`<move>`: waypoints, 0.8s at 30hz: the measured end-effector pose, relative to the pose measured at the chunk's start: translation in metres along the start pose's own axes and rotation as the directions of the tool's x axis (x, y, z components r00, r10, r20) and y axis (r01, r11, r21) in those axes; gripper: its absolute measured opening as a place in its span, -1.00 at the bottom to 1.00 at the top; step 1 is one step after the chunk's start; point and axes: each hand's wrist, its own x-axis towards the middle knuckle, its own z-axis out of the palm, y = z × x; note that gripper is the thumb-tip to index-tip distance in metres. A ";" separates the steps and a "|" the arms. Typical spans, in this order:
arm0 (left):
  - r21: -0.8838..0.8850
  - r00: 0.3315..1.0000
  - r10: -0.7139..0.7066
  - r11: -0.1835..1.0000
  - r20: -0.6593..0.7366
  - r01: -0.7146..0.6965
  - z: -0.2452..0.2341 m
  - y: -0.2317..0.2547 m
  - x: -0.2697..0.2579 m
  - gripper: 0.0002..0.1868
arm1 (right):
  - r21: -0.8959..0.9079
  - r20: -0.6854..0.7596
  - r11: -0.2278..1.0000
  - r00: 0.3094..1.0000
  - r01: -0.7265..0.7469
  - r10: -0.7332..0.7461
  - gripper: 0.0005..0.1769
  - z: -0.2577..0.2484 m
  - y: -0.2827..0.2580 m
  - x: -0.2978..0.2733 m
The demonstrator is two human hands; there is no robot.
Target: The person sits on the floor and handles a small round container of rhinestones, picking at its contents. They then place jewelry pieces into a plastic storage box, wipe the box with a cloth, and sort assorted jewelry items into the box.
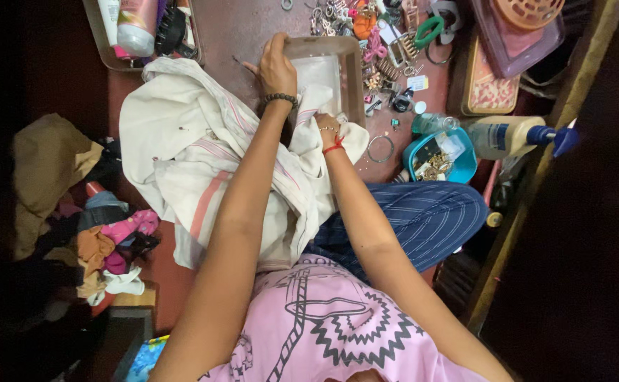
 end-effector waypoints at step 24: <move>-0.049 0.974 0.210 0.977 0.087 -0.206 -0.016 -0.008 0.001 -0.56 | 0.069 -0.209 0.866 0.856 0.496 -0.474 -0.69 -0.005 -0.024 0.050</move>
